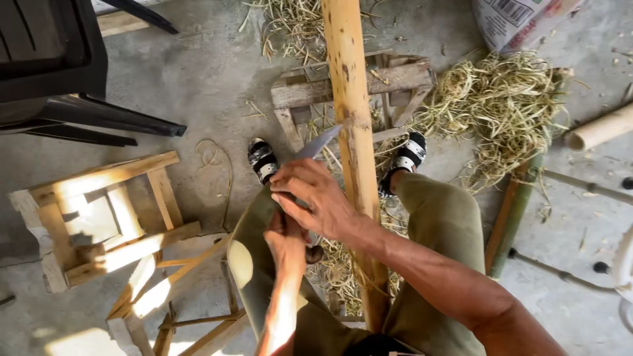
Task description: Carving and stripping a bamboo pole using a curved blade.
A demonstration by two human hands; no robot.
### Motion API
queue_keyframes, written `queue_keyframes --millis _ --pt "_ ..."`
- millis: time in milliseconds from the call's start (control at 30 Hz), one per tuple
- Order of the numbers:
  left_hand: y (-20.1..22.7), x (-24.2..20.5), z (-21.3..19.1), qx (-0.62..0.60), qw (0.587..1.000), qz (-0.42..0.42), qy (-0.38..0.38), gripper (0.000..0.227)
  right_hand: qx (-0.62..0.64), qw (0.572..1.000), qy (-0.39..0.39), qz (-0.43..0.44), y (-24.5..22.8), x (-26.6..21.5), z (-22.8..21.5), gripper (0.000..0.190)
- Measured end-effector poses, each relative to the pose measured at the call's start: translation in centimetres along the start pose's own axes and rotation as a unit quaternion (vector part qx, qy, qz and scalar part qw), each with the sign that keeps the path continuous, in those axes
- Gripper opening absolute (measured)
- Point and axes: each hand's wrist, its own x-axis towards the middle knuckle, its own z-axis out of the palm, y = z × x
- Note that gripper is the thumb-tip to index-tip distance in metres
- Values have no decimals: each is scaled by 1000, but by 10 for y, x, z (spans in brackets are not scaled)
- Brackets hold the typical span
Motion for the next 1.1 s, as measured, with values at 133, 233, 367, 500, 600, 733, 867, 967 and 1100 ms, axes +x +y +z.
queue_keyframes --millis 133,233,367,500,600,733,867,967,1100 --pt "-46 29 0 17 989 122 -85 33 -61 997 18 -39 41 31 0 25" --pt "-34 35 18 27 991 68 -108 29 -152 987 37 -25 70 44 -6 34" --pt "-42 50 34 26 986 108 -124 33 -229 973 24 25 100 43 -7 48" --pt "-41 63 48 24 983 122 -134 35 -221 974 39 21 113 46 -11 51" --pt "-50 69 54 6 992 57 -111 32 -224 973 55 9 117 47 -12 49" --pt "-66 72 51 -3 993 36 -112 33 -229 971 67 16 118 42 -11 50" --pt "-83 79 47 70 974 189 -101 37 -239 968 71 6 121 42 -10 49" --pt "-76 74 47 77 976 176 -102 37 -238 968 75 11 117 36 -7 48" --pt "-65 68 45 47 990 79 -105 30 -244 967 76 2 113 33 -3 45"
